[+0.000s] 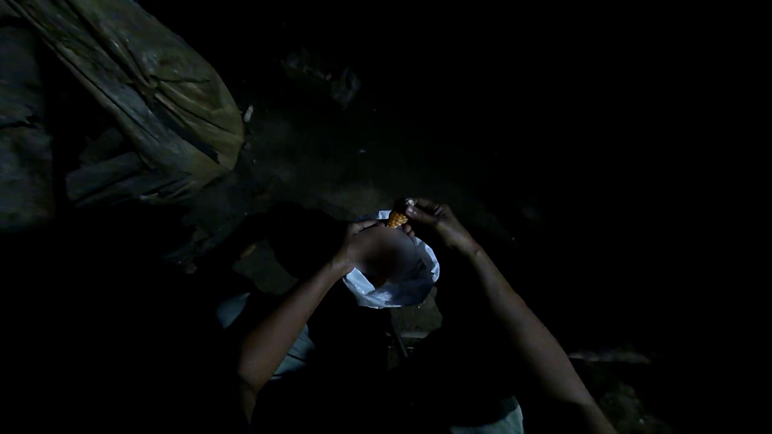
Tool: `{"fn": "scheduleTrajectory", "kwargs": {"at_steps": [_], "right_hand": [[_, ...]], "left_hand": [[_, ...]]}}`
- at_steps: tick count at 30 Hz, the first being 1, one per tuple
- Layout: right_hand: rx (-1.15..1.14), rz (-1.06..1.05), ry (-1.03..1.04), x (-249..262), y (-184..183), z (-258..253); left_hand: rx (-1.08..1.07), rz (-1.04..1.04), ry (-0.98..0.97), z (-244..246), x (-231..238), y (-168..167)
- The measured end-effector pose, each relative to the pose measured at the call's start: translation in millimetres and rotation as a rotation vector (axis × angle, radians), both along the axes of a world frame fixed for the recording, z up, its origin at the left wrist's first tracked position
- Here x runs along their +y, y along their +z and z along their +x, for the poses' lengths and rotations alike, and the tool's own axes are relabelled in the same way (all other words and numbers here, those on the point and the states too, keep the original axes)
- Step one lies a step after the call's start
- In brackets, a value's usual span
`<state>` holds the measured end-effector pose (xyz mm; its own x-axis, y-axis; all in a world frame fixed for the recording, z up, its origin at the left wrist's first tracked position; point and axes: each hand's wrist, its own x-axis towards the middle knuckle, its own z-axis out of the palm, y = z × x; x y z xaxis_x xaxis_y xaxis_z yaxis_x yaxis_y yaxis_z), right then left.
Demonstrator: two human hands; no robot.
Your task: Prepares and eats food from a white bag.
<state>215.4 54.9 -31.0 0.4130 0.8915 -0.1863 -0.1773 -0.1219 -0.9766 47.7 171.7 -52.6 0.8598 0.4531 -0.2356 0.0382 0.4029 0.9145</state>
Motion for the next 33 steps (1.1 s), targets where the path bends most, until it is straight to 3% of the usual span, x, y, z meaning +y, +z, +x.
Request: {"fn": "scheduleTrajectory", "kwargs": {"at_steps": [11, 17, 24, 33], "right_hand": [[0.002, 0.014, -0.065, -0.5, -2.6, -4.1], [-0.039, 0.032, -0.080, -2.3, -7.8, -7.7], [-0.038, -0.010, -0.024, -5.1, -4.8, -5.7], [-0.043, -0.053, -0.014, -3.9, -4.8, -4.1]], "left_hand": [[-0.057, 0.168, 0.025, -1.2, -1.8, -3.7], [-0.068, 0.440, 0.095, 0.3, -7.3, -15.0], [0.021, 0.283, 0.094, 2.7, -7.1, -15.4], [-0.013, 0.269, 0.027, -0.1, -8.3, -17.3]]}}
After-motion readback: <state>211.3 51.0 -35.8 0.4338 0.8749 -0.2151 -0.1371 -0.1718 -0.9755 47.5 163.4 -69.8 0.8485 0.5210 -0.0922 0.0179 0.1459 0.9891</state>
